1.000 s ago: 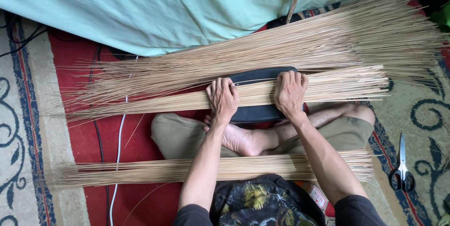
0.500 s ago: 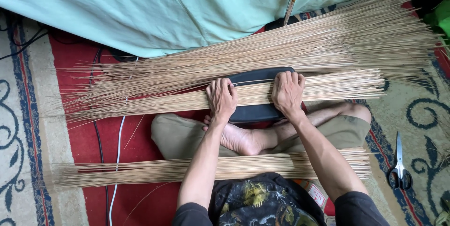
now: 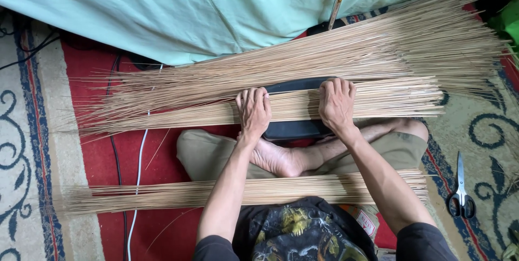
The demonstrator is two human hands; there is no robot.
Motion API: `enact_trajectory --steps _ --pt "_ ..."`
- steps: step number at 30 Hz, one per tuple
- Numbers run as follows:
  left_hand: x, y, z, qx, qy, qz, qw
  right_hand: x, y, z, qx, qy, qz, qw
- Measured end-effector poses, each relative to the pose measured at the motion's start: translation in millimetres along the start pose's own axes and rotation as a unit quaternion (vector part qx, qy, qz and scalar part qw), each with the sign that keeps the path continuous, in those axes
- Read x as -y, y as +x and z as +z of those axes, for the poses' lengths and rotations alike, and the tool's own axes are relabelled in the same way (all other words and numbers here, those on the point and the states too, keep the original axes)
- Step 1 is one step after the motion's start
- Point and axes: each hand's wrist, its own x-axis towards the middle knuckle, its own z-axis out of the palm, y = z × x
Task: Aligning and organizing bundles of thin wooden sticks on a pad while sitting on the floor
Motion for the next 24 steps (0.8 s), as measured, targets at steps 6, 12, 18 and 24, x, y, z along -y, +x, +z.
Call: enact_trajectory --steps 6,12,18,24 --pt "-4.8 -4.2 -36.5 -0.025 0.007 0.056 0.998 -0.5 -11.5 -20.3 -0.001 0.003 -0.027 1.0" --pt "-10.9 -38.4 -63.8 -0.03 0.0 0.075 0.997 17.2 -40.9 -55.7 0.02 0.041 -0.03 0.999" --pt "-17.0 -74.6 -102.8 0.004 -0.036 0.06 0.998 38.8 -77.2 -82.3 0.074 0.083 -0.023 0.994" --pt "-20.4 -112.4 -130.1 0.056 -0.063 0.03 0.996 51.7 -126.9 -89.5 0.129 0.16 0.011 0.979"
